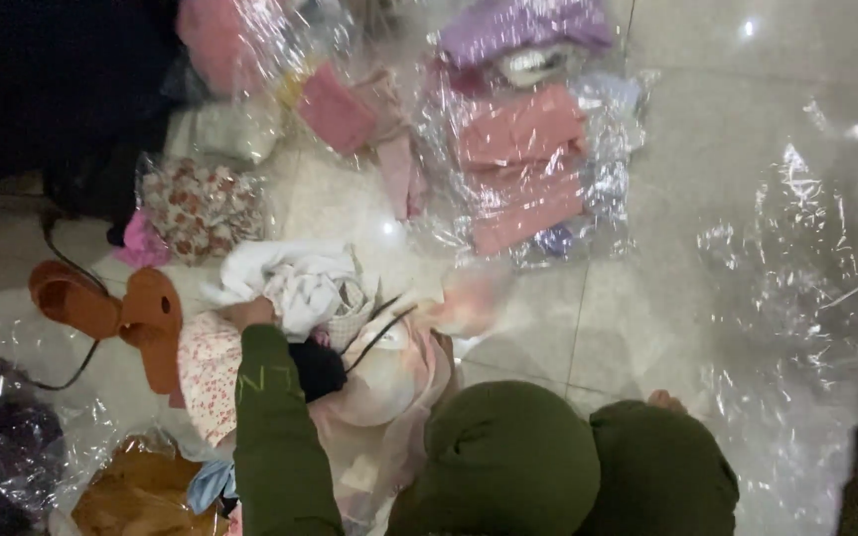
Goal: Sorting and organizing a variety of small clothing items and plastic bags on the floor.
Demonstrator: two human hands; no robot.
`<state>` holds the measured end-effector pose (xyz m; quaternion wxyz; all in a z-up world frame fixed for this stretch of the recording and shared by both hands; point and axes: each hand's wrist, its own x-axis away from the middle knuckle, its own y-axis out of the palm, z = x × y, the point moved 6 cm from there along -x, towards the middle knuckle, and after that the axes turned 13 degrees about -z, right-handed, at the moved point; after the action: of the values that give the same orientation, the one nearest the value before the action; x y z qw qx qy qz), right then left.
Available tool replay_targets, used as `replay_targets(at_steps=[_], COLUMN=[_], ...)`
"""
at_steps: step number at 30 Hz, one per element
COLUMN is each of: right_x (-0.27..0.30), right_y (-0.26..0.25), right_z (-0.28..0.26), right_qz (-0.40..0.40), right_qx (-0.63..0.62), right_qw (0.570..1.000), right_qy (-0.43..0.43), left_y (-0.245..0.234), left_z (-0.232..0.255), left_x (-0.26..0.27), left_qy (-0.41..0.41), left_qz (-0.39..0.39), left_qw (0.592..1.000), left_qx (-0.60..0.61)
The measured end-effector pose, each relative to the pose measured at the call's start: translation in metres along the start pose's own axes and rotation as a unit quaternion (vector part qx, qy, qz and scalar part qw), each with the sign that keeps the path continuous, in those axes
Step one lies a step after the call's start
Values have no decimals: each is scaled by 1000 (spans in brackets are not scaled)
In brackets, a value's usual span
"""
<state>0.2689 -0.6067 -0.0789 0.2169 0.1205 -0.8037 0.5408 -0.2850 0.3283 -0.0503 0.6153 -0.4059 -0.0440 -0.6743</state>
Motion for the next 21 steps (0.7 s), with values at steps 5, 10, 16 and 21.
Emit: replay_targets(at_steps=[5,10,16,21], right_x=[44,8,-58,-100], right_y=[101,97,66,59], right_z=[67,115,79,26], right_qz=[-74,-146,-157,-132], right_qx=[201,207,138,138], right_qw=[959,932,971,976], right_qy=[185,259,114,-106], left_y=[19,33,69,203], left_z=[61,77,119,125], left_x=[53,9,45,28], left_qy=[105,189,28,220], left_qz=[241,154,6,-96], left_qw=[796,680,702,741], left_qx=[-545,-691,-711,-627])
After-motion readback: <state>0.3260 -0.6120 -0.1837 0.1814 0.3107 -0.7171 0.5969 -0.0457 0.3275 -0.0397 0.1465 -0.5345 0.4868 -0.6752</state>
